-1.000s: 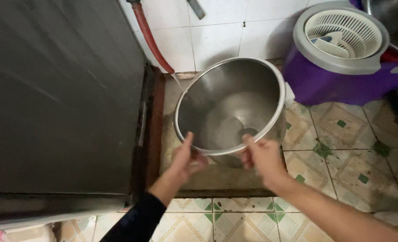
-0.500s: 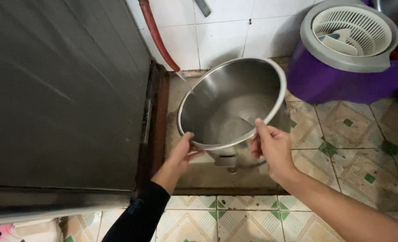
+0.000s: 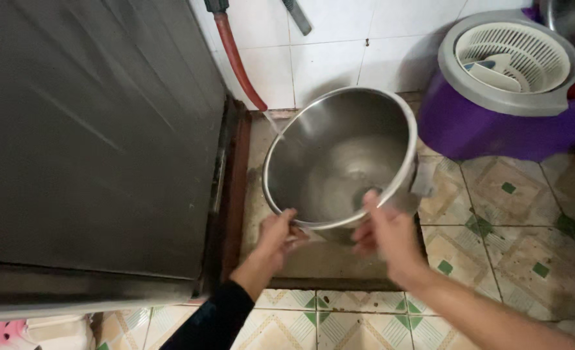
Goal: The person scrubs a metal bowl with a sponge, rinses it with a hose, scrapes a metal baking tray with a plastic scraper, and then arranges small metal molds in rows on the tray.
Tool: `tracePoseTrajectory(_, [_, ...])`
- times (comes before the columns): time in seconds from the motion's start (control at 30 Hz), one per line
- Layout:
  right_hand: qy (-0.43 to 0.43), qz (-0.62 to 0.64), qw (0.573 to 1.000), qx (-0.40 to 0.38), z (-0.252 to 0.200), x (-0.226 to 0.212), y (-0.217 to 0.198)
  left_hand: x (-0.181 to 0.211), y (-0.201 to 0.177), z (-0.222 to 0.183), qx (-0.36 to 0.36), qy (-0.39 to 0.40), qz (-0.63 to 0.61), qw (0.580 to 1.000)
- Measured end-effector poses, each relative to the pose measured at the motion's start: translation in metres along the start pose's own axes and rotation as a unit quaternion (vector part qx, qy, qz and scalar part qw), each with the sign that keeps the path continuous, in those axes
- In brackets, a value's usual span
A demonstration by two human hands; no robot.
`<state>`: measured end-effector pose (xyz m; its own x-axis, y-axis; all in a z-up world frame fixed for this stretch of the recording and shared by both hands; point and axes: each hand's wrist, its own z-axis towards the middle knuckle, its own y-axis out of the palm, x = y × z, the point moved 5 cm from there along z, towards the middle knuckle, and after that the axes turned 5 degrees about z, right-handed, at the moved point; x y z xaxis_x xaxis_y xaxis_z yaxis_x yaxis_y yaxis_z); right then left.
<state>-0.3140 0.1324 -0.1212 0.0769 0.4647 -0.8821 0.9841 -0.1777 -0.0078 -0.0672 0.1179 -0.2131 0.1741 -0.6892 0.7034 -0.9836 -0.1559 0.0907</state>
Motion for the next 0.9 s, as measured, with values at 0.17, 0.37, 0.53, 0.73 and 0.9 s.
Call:
tracePoseTrajectory(0.17, [-0.014,-0.058,0.998,-0.033,-0.015,0.01,0.012,-0.035,0.032,-0.024,-0.103,-0.016,-0.029,0.994])
tracePoseTrajectory(0.37, [-0.032,0.018,0.998,0.041,0.007,-0.027,-0.013,0.021,-0.011,0.011,0.0,0.027,-0.062,0.998])
tracePoseTrajectory(0.53, [0.075,-0.052,0.996,-0.023,-0.022,0.02,0.009,-0.037,0.032,-0.018,-0.115,0.0,-0.039,0.993])
tracePoseTrajectory(0.73, [-0.052,0.082,0.995,0.015,0.019,-0.014,-0.022,0.013,-0.011,0.011,0.043,-0.003,-0.039,0.998])
tracePoseTrajectory(0.9, [0.074,0.023,0.996,-0.032,-0.005,0.014,0.002,0.001,0.0,0.002,-0.003,0.019,0.018,1.0])
